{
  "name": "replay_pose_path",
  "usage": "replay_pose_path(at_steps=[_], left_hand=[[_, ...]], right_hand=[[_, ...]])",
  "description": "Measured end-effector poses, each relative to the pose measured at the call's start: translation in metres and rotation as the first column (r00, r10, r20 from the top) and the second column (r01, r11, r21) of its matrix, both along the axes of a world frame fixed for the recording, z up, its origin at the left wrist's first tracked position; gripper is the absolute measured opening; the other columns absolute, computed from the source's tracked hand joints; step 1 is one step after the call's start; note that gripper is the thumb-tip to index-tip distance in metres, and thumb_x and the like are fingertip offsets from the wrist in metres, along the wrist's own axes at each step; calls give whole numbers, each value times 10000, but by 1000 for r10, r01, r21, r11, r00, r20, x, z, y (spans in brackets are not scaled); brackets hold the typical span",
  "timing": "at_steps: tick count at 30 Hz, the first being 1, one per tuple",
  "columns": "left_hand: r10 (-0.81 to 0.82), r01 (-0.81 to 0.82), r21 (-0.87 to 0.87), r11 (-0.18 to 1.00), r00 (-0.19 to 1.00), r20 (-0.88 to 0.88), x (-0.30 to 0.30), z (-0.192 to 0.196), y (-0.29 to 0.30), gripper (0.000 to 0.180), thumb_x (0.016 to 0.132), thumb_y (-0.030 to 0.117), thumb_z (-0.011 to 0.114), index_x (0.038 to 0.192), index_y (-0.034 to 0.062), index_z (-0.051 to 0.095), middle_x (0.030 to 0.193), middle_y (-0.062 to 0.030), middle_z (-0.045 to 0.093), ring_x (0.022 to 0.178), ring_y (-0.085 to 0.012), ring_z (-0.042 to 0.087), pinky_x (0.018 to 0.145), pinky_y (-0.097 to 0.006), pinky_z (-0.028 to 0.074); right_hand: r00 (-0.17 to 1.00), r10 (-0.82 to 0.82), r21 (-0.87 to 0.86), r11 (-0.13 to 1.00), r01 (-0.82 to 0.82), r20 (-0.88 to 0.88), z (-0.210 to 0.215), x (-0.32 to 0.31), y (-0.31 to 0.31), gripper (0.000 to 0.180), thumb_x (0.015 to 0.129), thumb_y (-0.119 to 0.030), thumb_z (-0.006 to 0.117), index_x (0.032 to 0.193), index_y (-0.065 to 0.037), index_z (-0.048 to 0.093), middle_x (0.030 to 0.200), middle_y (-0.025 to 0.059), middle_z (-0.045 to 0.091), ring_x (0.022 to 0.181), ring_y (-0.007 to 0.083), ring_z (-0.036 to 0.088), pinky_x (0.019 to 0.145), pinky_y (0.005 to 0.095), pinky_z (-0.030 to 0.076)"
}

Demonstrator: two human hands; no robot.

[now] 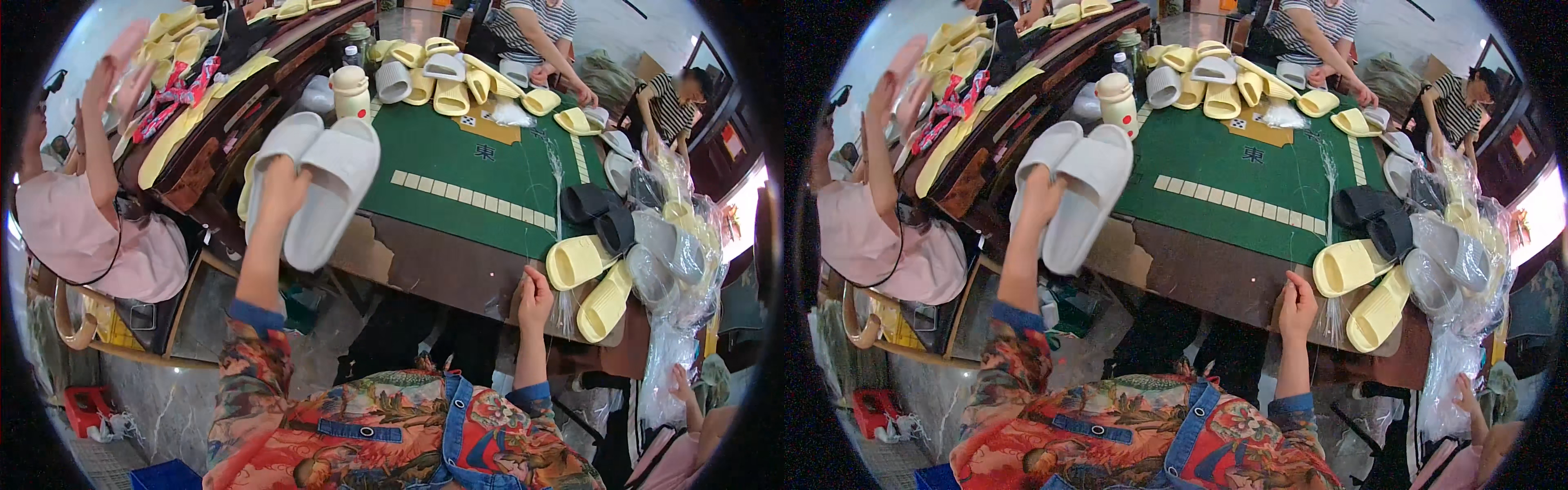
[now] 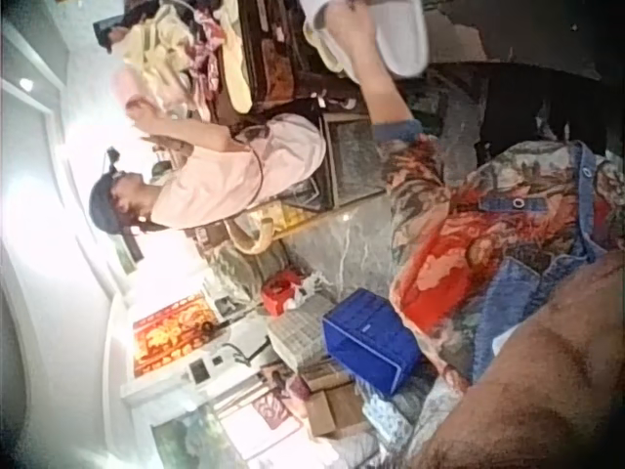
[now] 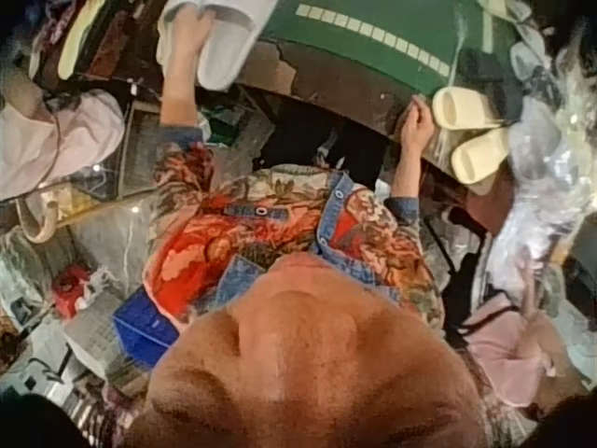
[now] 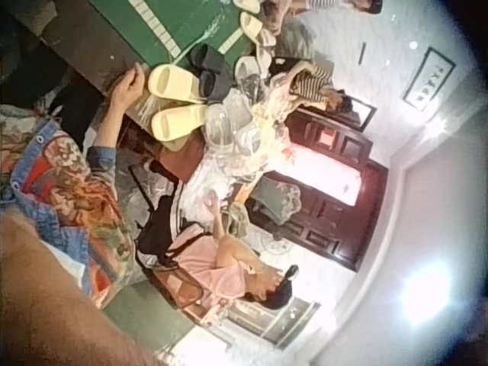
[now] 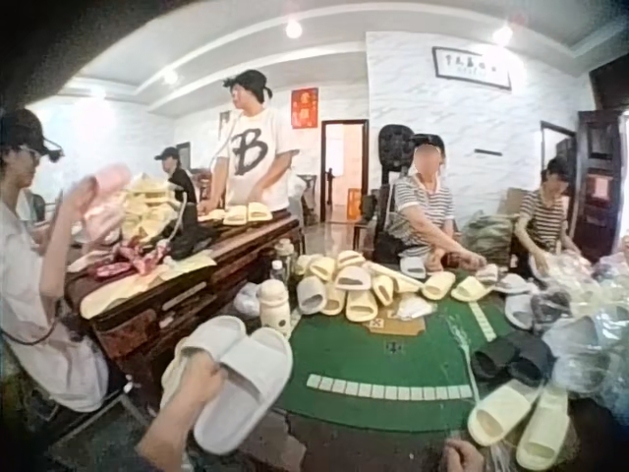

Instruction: The person pairs slippers by threading plastic fasteners through each pair by hand and setting them aside on the table.

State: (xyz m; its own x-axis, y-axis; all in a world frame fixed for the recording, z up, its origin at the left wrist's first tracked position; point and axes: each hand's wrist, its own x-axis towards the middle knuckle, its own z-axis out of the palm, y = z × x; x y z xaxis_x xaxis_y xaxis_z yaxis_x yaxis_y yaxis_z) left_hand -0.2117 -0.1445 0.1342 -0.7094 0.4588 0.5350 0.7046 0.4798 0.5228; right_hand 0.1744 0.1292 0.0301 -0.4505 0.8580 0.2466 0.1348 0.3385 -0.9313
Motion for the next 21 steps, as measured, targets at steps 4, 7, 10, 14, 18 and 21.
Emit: replay_pose_path(at_steps=[4, 7, 10, 14, 18, 21], left_hand=[[146, -138, -147, 980, 988, 51, -70, -17, -30, 317, 721, 173, 616, 893, -84, 547, 942, -307, 548, 928, -426, 519, 797, -467, 411], [287, -311, -291, 905, 950, -123, -87, -55, -22, 350, 714, 210, 637, 907, -69, 551, 990, -303, 534, 978, -423, 498, 826, -479, 388], [279, -301, -210, 930, 952, -127, -93, -79, -30, 502, 705, 310, 669, 976, -81, 509, 990, -267, 528, 980, -423, 476, 871, -468, 367], [251, -250, -56, 967, 968, 13, -73, -84, -42, 660, 735, 322, 664, 1166, -109, 411, 1112, -278, 484, 1082, -422, 426, 936, -443, 331], [424, -395, 156, 906, 853, -304, -3, -59, -31, 471, 777, 171, 621, 1156, -47, 446, 1102, -239, 485, 1060, -402, 427, 929, -447, 327], [91, -70, 194, 979, 991, -101, 67, -53, 7, 337, 797, 75, 560, 1112, -18, 485, 1101, -199, 498, 1045, -356, 448, 922, -425, 345]], right_hand=[[999, 48, -16, 999, -48, -5, 3, -12, -5, 203, 871, -71, 485, 1022, -6, 605, 851, 22, 594, 725, 77, 518, 677, 208, 428], [1000, 10, 4, 1000, -10, 19, 0, -8, 1, 201, 867, -67, 487, 1018, -9, 607, 843, 25, 596, 721, 73, 515, 669, 205, 426], [999, -1, 78, 997, -3, 47, 7, -9, -5, 195, 852, -77, 506, 1000, -2, 609, 827, 52, 608, 725, 100, 545, 669, 232, 444], [998, -16, 155, 988, 7, 58, 9, -8, -10, 184, 832, -76, 527, 980, -18, 620, 820, 89, 623, 722, 145, 576, 666, 257, 455], [996, -89, 141, 986, 87, 5, 11, -3, -13, 187, 834, -85, 528, 992, -28, 611, 839, 107, 629, 756, 176, 598, 678, 274, 464], [992, -111, 196, 976, 96, 63, 13, -10, -19, 210, 836, -76, 518, 1032, -44, 589, 853, 113, 633, 760, 186, 607, 676, 284, 470]])
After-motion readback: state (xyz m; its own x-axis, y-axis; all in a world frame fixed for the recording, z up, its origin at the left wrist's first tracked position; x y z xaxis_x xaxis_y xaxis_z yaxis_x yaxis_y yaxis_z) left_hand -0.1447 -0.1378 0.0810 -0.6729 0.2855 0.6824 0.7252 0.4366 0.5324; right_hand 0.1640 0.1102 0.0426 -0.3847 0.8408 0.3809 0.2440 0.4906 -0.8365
